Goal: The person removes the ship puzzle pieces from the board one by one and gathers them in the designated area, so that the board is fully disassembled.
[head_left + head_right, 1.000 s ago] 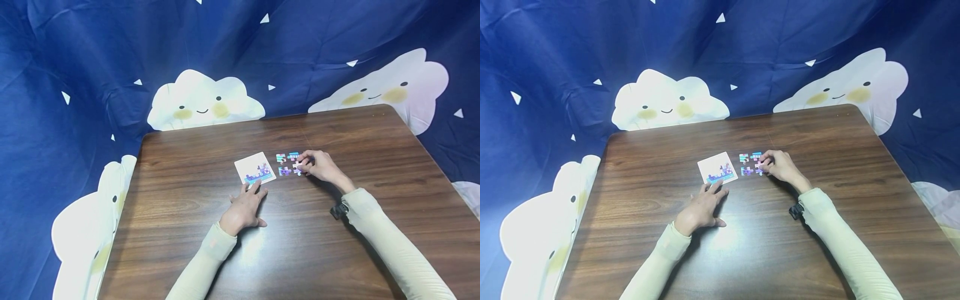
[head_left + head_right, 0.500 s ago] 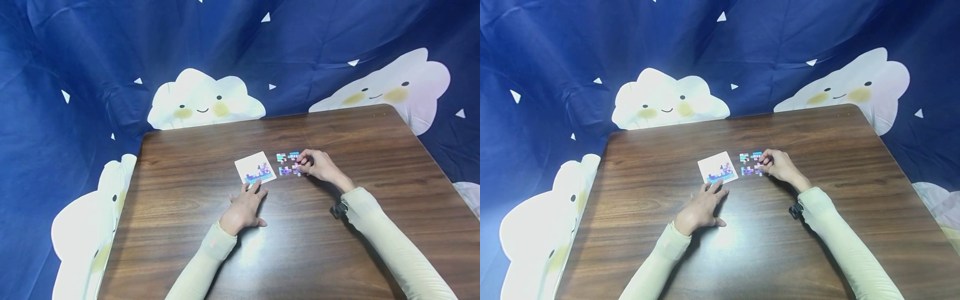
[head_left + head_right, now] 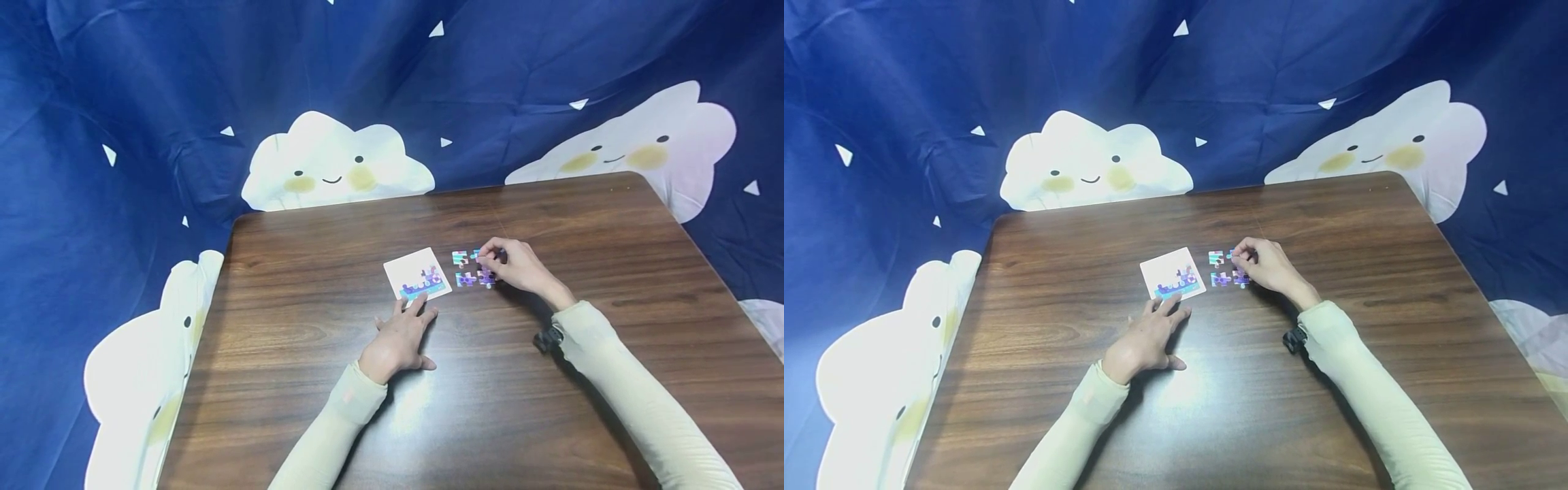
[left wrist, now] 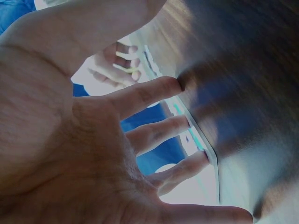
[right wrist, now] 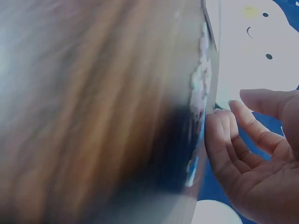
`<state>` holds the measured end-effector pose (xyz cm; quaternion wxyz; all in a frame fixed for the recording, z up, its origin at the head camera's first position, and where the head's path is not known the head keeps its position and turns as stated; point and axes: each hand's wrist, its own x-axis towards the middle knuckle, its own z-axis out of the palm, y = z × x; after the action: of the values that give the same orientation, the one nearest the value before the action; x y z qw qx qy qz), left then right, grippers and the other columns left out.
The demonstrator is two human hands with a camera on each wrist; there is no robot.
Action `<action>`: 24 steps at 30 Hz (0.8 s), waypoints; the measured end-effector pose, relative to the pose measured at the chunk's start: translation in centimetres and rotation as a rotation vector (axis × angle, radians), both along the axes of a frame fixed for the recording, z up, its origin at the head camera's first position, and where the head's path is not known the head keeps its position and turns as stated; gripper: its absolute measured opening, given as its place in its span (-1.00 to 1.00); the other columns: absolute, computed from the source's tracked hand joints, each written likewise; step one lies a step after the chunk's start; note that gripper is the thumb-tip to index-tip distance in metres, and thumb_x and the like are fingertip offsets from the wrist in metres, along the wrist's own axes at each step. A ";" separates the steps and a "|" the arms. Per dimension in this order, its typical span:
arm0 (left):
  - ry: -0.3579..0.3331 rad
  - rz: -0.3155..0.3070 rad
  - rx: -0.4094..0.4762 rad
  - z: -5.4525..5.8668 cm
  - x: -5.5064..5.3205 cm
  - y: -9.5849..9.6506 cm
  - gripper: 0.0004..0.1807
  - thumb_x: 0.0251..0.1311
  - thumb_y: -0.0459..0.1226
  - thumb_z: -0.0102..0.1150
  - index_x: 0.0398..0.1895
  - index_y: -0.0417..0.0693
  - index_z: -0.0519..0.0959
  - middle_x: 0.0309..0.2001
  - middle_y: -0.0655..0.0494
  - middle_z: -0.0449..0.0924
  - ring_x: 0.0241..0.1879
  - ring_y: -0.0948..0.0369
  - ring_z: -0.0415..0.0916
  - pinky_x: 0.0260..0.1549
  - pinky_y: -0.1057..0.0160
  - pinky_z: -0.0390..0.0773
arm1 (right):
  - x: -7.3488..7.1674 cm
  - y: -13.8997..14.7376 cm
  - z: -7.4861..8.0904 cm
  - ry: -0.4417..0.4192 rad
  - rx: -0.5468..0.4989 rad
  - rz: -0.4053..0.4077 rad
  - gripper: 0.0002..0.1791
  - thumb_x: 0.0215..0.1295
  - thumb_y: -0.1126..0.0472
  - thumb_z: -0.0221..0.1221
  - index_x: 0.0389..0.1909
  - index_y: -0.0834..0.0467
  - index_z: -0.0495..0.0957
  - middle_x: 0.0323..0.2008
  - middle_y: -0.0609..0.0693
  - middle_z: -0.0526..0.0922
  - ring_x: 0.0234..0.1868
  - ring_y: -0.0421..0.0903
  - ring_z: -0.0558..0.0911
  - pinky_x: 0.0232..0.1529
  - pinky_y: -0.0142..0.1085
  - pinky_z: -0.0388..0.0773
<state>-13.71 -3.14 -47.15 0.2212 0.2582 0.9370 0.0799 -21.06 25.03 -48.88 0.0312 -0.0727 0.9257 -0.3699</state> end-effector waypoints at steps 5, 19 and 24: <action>0.005 0.002 0.004 0.0 0.0 0.0 0.16 -0.15 0.08 0.68 0.60 0.21 0.30 0.71 0.09 -0.02 0.62 -0.24 0.05 0.17 -0.62 0.39 | -0.8 -1.6 0.3 0.022 -0.016 0.019 -0.87 0.46 0.20 0.24 -0.13 0.16 0.69 -0.32 0.05 0.70 -0.38 -0.09 0.64 -0.30 -0.41 0.50; 0.008 0.003 0.000 0.0 -0.1 0.0 0.16 -0.16 0.09 0.68 0.59 0.21 0.30 0.71 0.10 -0.01 0.62 -0.22 0.05 0.18 -0.62 0.38 | -2.2 -5.6 0.4 -0.035 -0.024 0.131 -0.79 0.50 0.23 0.19 0.01 0.20 0.71 -0.15 0.09 0.75 -0.18 -0.01 0.63 -0.10 -0.25 0.52; -0.007 0.001 -0.004 -0.1 -0.1 0.0 0.15 -0.13 0.08 0.67 0.60 0.21 0.30 0.71 0.10 -0.02 0.63 -0.21 0.03 0.19 -0.62 0.37 | -2.3 -6.7 0.0 -0.080 -0.017 0.180 -0.76 0.47 0.29 0.20 0.06 0.23 0.69 -0.19 0.08 0.71 -0.30 -0.07 0.59 -0.24 -0.32 0.51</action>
<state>-13.82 -3.12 -47.21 0.2248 0.2571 0.9366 0.0790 -23.39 18.35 -48.85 0.1007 -0.1408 0.9103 -0.3759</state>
